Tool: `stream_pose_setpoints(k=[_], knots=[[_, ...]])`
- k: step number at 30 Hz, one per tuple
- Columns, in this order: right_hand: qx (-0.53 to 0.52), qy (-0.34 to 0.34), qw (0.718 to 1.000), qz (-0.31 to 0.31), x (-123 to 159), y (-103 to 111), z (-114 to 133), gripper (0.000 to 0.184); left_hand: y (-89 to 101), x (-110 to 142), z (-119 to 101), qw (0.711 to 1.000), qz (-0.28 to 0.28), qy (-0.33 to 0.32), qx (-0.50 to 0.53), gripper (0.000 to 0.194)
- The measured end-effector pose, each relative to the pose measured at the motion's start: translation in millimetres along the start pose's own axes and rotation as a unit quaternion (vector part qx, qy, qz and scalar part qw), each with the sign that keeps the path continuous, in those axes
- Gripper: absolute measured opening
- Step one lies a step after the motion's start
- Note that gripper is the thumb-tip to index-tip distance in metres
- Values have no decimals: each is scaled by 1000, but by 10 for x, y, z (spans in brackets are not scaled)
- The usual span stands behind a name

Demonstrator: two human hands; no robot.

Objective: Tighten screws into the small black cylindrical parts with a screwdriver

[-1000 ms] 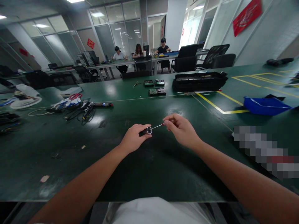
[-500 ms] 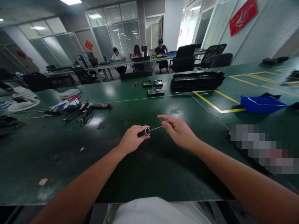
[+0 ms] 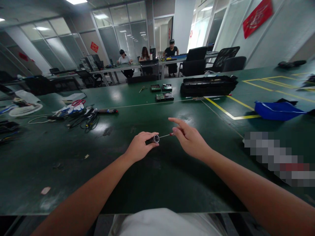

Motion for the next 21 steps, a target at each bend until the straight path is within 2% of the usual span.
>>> stream_pose_setpoints(k=[4,11,18,21], knots=[[-21,21,1000,7,4,-10,32,43,8,-11,37,1000,-17,-6,0,42],[7,-37,999,20,-32,-15,-72,37,-6,-12,37,1000,-7,2,4,43],[-5,19,999,44,-5,-47,57,45,-14,-11,51,1000,-1,2,-2,42],[-7,-2,999,36,-6,-38,10,44,-22,-11,56,1000,0,1,-2,42]])
Point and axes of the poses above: each hand's wrist, its own x-axis away from the middle knuckle, its own y-axis out of the back of the hand, z = x × y, the point moved 8 cm from there along -x, towards the middle knuckle, and after that the axes turned 9 degrees about y, right-handed, at the moved point
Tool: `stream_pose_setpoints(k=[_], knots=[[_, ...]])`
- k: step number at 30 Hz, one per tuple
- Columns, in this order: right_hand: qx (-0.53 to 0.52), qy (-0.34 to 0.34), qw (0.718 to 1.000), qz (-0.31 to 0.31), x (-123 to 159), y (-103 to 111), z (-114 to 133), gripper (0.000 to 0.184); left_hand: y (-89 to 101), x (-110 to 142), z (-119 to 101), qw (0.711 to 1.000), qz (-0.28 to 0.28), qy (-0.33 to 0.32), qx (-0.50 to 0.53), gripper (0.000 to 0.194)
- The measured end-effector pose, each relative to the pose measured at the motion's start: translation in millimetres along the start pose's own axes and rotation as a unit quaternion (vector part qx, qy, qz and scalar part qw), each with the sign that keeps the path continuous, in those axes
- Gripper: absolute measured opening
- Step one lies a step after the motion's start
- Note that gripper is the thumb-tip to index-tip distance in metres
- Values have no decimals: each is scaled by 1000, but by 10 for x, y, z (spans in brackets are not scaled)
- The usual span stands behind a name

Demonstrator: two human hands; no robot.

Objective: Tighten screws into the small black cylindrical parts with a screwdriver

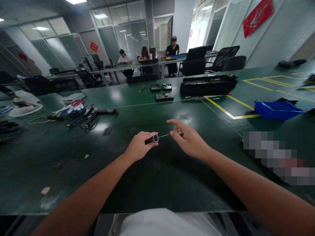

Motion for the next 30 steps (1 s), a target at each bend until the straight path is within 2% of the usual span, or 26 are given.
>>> stream_pose_setpoints(k=[5,12,18,20,23,27,30], knots=[[9,-33,999,-8,-16,21,-85,40,-5,7,-7,1000,1,-2,3,42],[-10,33,999,14,10,-20,56,44,43,-4,10,1000,-18,-5,3,43],[13,-46,999,-16,-7,36,-64,42,29,5,-30,1000,-12,-8,5,43],[23,-52,998,-10,-12,27,-84,39,25,7,-32,1000,-9,-9,5,42],[18,-36,999,3,-7,-9,-73,37,24,4,-9,1000,-8,-7,2,42],[-2,8,1000,-28,1,5,-13,43,36,-3,12,1000,-16,-4,3,43],[-18,0,999,-48,-5,25,-28,40,7,3,-11,1000,-2,-6,2,43]])
Point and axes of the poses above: each hand's wrist, its own x-axis away from the middle knuckle, its own y-axis out of the back of the hand, z = x × y, the point moved 8 cm from there along -x, towards the middle knuckle, and after that the axes turned 9 degrees about y, right-handed, at the moved point
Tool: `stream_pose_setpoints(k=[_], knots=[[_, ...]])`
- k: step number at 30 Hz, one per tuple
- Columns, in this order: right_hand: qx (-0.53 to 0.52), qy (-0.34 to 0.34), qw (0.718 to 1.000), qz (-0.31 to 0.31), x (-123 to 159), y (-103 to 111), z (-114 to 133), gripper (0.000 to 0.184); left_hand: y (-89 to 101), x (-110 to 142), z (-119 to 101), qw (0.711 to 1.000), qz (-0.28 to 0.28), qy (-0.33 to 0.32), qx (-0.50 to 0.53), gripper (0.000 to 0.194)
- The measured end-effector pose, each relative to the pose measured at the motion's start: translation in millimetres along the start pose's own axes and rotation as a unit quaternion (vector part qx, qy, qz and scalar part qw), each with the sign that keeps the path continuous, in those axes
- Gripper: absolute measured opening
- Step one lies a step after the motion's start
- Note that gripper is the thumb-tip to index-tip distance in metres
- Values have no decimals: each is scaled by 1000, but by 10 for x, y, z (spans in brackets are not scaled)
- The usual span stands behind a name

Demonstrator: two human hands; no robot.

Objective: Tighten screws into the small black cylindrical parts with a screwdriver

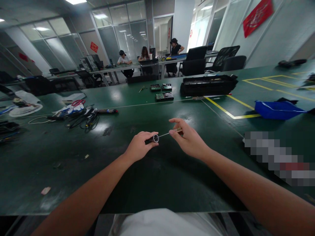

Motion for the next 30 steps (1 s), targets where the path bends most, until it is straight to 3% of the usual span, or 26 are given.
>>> stream_pose_setpoints(k=[4,11,21,26,30], knots=[[23,-32,999,3,-25,25,-50,40,-28,16,-59,1000,14,-13,-3,43],[13,1,999,41,-3,-30,-9,39,0,6,4,1000,2,9,-4,42],[15,-35,999,23,-26,2,-33,33,-31,7,-22,1000,9,-2,0,42],[-120,-49,991,-45,-20,-4,-103,23,3,6,-24,1000,1,16,-11,41],[-296,-133,939,-113,-13,-47,-361,24,54,24,-141,999,-4,-33,-31,43]])
Point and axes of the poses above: each hand's wrist, its own x-axis away from the middle knuckle, its own y-axis out of the back of the hand, z = x × y, the point moved 8 cm from there along -x, towards the middle knuckle, and after that the axes turned 9 degrees about y, right-handed, at the moved point
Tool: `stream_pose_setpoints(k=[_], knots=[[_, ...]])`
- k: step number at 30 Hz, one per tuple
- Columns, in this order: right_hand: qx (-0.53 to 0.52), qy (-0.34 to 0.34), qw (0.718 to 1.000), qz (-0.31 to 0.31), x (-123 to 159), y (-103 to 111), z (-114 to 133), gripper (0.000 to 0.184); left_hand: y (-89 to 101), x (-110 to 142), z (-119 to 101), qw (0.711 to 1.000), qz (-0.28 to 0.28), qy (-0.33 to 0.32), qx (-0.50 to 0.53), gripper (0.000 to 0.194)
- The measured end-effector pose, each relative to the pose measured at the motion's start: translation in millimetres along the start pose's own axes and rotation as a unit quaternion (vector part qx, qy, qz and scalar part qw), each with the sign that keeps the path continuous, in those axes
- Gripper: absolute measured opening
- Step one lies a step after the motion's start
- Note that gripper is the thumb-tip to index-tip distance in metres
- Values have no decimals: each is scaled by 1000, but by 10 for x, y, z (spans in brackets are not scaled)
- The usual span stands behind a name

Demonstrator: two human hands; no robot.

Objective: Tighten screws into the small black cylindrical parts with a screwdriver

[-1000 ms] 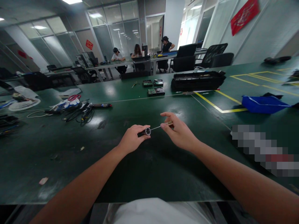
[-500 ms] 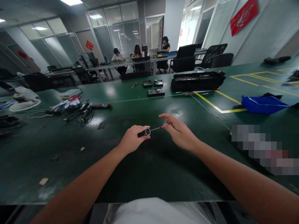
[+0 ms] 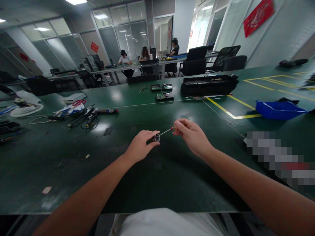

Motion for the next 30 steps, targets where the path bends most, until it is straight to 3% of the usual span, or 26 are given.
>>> stream_pose_setpoints(k=[2,5,15,21,30], knots=[[-69,-68,994,-48,-17,68,-155,24,30,0,-44,1000,-8,-24,-13,44],[-62,-73,992,-78,-41,132,-212,22,11,-21,7,1000,7,2,-22,43],[89,71,994,-5,22,10,41,22,-24,-38,62,999,26,19,-23,44],[112,139,984,-14,84,3,185,15,-39,-27,61,999,31,25,-24,46],[196,151,969,17,127,-36,232,17,-51,-22,86,999,26,15,-36,45]])
Point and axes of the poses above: each hand's wrist, its own x-axis away from the middle knuckle, its own y-axis out of the back of the hand, z = x × y, the point moved 8 cm from there along -x, towards the middle knuckle, and after that the axes turned 9 degrees about y, right-handed, at the moved point
